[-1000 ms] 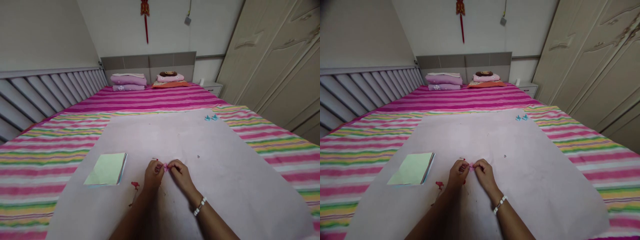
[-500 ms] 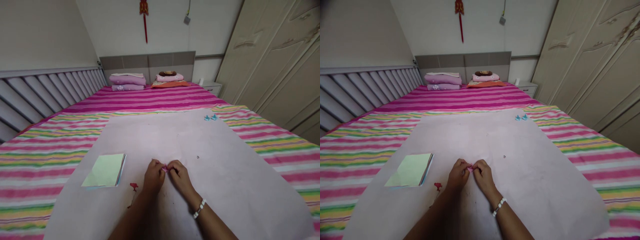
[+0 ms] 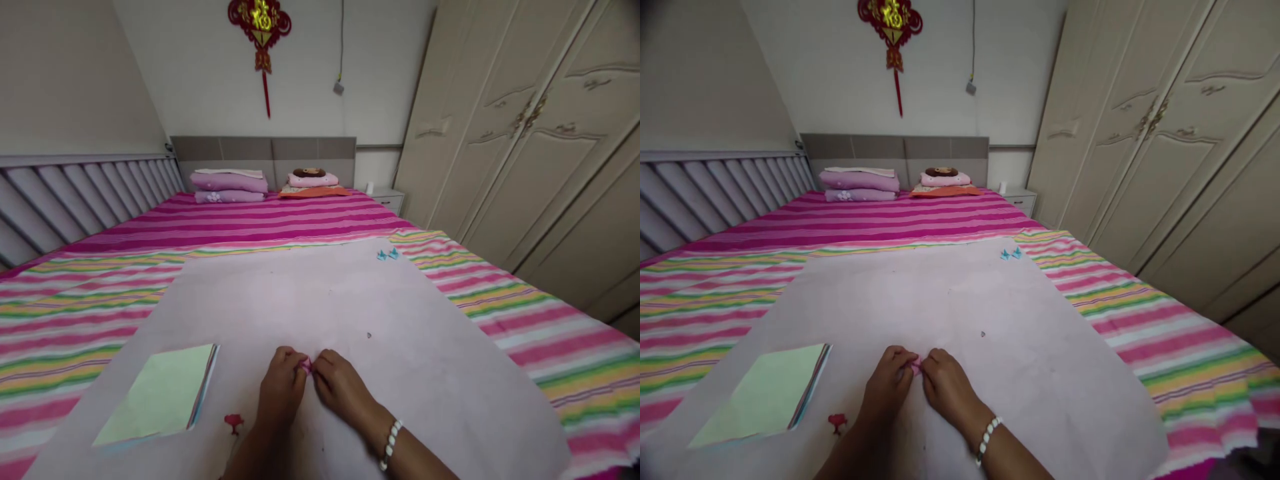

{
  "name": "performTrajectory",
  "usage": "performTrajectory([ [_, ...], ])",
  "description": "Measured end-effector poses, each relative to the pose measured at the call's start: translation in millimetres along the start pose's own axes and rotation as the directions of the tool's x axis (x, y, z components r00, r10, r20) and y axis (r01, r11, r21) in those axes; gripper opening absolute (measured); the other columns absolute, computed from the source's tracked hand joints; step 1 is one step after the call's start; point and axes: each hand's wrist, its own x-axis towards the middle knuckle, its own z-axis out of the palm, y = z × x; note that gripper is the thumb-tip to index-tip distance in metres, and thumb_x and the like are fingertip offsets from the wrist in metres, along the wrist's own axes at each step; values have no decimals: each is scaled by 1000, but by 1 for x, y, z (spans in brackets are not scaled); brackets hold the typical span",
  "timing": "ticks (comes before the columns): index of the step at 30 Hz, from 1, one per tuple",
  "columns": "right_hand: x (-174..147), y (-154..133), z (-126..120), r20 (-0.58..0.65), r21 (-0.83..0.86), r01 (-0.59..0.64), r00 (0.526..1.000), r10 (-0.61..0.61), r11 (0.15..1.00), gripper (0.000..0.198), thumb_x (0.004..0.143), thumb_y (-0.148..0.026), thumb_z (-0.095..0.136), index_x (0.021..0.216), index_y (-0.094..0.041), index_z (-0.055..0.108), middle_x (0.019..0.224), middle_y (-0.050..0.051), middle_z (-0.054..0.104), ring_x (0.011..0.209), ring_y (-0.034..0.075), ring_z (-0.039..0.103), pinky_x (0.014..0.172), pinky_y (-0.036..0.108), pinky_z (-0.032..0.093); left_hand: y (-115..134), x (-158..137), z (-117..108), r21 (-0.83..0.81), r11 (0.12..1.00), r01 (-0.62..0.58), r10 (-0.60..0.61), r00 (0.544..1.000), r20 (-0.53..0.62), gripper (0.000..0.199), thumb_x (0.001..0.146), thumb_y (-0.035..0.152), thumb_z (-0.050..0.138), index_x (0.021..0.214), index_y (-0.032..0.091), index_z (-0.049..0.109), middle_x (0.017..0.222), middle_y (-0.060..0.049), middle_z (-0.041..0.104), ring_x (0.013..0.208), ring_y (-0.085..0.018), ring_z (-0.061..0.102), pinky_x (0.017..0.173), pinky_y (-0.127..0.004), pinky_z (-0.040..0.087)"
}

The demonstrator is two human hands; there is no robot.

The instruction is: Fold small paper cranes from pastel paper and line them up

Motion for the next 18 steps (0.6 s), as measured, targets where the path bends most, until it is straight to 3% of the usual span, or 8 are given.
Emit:
performTrajectory([
  [3, 6, 6, -14, -19, 51, 7, 1000, -6, 999, 21, 81, -3, 47, 83, -19, 61, 80, 3, 59, 77, 16, 54, 69, 25, 43, -8, 6, 1, -75, 997, -32, 24, 993, -112, 33, 87, 27, 42, 114, 17, 59, 106, -10, 58, 92, -19, 62, 76, -33, 54],
  [5, 14, 19, -30, -55, 61, -17, 998, 21, 998, 19, 79, -4, 49, 79, -19, 61, 78, 2, 59, 74, 16, 55, 67, 24, 42, -19, 12, 3, -9, 997, -81, 77, 975, -207, 35, 87, 30, 44, 115, 15, 58, 108, -11, 60, 102, -22, 60, 87, -40, 51],
  [7, 25, 40, -50, -130, 15, -120, 984, 121, 993, 18, 77, -5, 51, 74, -19, 62, 73, 1, 59, 67, 15, 55, 63, 23, 40, -32, 17, 7, 107, 988, -114, 137, 961, -239, 34, 85, 31, 47, 111, 14, 62, 113, -14, 62, 107, -26, 58, 92, -47, 48],
  [13, 60, 129, -101, -303, -73, -282, 920, 248, 957, 20, 76, -7, 48, 77, -17, 65, 78, 4, 62, 66, 15, 54, 60, 24, 36, -62, 21, 22, 403, 902, -152, 235, 958, -163, 39, 83, 33, 48, 112, 13, 64, 122, -16, 62, 114, -31, 56, 92, -51, 47],
  [18, 72, 171, -118, -315, -108, -344, 902, 296, 933, 12, 75, -15, 56, 66, -17, 64, 65, 1, 62, 58, 13, 52, 54, 22, 33, -77, 19, 32, 537, 830, -151, 243, 964, -104, 39, 85, 30, 45, 116, 15, 63, 126, -14, 61, 116, -30, 55, 94, -53, 45],
])
